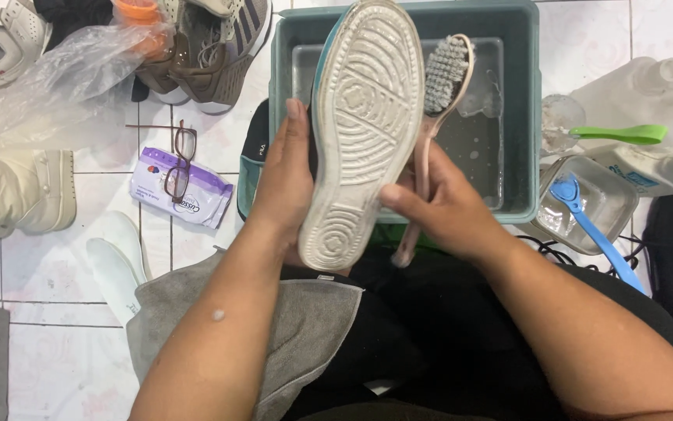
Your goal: Cleaning the sole of a shoe using a brush, soapy water, and a cloth
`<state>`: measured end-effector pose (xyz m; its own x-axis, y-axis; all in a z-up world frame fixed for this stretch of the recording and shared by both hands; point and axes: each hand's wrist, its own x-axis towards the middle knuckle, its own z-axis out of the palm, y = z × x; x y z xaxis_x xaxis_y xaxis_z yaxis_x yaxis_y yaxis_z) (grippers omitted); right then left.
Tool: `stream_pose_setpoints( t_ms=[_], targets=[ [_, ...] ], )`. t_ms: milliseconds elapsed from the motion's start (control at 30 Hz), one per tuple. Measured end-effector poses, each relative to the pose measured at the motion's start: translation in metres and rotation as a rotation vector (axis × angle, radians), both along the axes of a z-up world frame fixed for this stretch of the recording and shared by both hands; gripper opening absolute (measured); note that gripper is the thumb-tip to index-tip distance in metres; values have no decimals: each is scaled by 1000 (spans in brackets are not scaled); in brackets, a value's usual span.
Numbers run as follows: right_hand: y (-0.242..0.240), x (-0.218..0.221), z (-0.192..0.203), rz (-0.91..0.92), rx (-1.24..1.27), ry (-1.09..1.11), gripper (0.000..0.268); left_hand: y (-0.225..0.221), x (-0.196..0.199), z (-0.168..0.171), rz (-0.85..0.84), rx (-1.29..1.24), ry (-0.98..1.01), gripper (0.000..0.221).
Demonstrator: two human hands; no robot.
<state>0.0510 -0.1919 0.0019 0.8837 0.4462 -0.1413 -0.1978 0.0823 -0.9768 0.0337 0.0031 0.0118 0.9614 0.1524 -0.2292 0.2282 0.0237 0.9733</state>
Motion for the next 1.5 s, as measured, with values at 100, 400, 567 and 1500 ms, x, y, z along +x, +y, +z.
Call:
stream_pose_setpoints(
  t_ms=[100, 400, 567, 1500],
  targets=[
    [-23, 20, -9, -36, -138, -77, 37, 7, 5, -10, 72, -52, 25, 75],
    [-103, 87, -66, -237, -1082, -739, 57, -17, 13, 7, -38, 20, 421, 65],
    [-36, 43, -29, 40, -1091, -822, 34, -18, 14, -2, -82, 116, 447, 72],
    [-63, 74, -30, -109, -1227, -448, 37, -22, -3, 7, -80, 43, 286, 72]
  ],
)
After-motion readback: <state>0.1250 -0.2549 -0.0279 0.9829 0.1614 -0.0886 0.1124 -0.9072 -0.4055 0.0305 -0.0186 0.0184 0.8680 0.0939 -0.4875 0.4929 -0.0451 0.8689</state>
